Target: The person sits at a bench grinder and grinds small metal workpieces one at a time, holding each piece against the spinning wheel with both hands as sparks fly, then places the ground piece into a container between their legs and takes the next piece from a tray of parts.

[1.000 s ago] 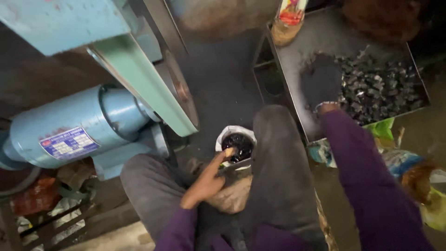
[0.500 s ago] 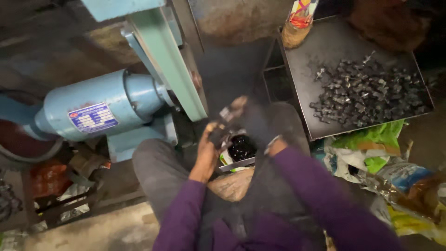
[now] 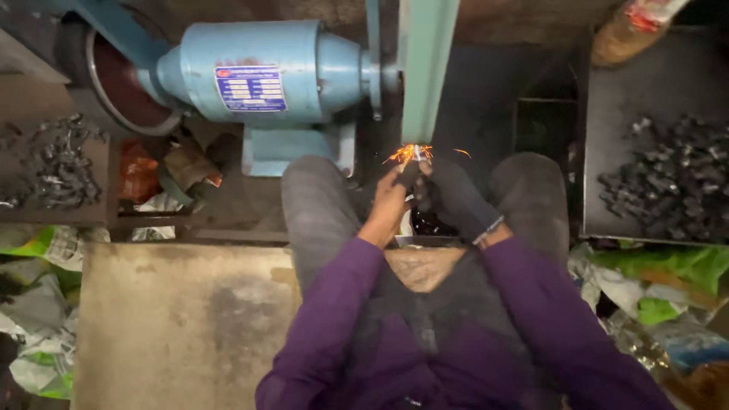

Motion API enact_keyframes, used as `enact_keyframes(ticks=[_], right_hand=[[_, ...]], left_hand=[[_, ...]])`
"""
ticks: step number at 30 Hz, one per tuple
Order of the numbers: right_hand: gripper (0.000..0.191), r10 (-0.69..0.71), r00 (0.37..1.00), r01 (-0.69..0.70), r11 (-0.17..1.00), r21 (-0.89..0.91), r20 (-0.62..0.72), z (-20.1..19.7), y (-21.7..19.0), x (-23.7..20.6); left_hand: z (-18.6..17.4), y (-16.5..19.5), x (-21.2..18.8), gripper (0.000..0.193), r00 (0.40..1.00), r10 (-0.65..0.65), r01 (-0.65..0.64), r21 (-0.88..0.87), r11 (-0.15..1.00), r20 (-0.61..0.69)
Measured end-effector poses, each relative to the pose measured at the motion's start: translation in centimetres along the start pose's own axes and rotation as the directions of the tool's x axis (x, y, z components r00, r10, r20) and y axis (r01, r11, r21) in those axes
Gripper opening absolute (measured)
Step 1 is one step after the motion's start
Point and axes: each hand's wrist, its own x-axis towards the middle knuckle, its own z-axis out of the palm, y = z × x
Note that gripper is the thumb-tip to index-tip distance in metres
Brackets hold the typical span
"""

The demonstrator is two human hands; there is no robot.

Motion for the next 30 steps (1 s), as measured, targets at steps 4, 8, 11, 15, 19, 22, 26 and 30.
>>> enact_keyframes(ticks=[4,8,11,15,19,22,26,30], right_hand=[[0.017,-0.046,0.998,0.045,0.999,0.013,0.042,-0.8,-0.1,1.4],[0.023,0.036,0.995,-0.043,0.996,0.075,0.094,-0.9,-1.1,0.6],[0.031,-0.419,0.875,0.481,0.681,-0.552,0.244,-0.4,-1.6,-0.7],[0.026,-0.546,0.82,0.424,0.374,-0.825,0.174,0.5,-1.0,-2.5],[0.021,-0.03,0.999,0.027,0.994,-0.108,-0.033,0.6,-0.3,-2.4],[0.017,0.113,0.957,-0.211,0.903,0.375,0.266,0.2,-0.5,-0.8],[0.019,-0.027,0.869,-0.264,0.818,0.511,0.494,-0.3,-0.9,0.8],[0.014,-0.403,0.898,0.407,0.603,-0.686,0.179,0.1,-0.8,-0.5]], left_hand=[[-0.5,-1.5,2.7,0.037,0.994,0.083,-0.075,0.113,0.991,-0.067],[-0.9,-1.7,2.6,0.049,0.981,0.192,-0.19,0.189,0.964,0.008],[-0.6,-0.8,1.2,0.057,0.949,0.31,-0.317,0.233,0.92,0.066],[0.7,1.6,0.9,0.031,0.982,0.189,-0.191,0.109,0.976,0.022],[0.8,2.7,0.6,0.03,0.983,0.011,0.023,-0.179,0.984,0.185],[0.7,2.7,0.6,0.038,0.963,-0.035,0.126,-0.335,0.934,0.266],[0.9,3.0,1.3,0.035,0.954,-0.047,0.173,-0.412,0.894,0.297],[1.0,3.6,1.0,0.03,0.938,-0.085,0.212,-0.362,0.908,0.336]])
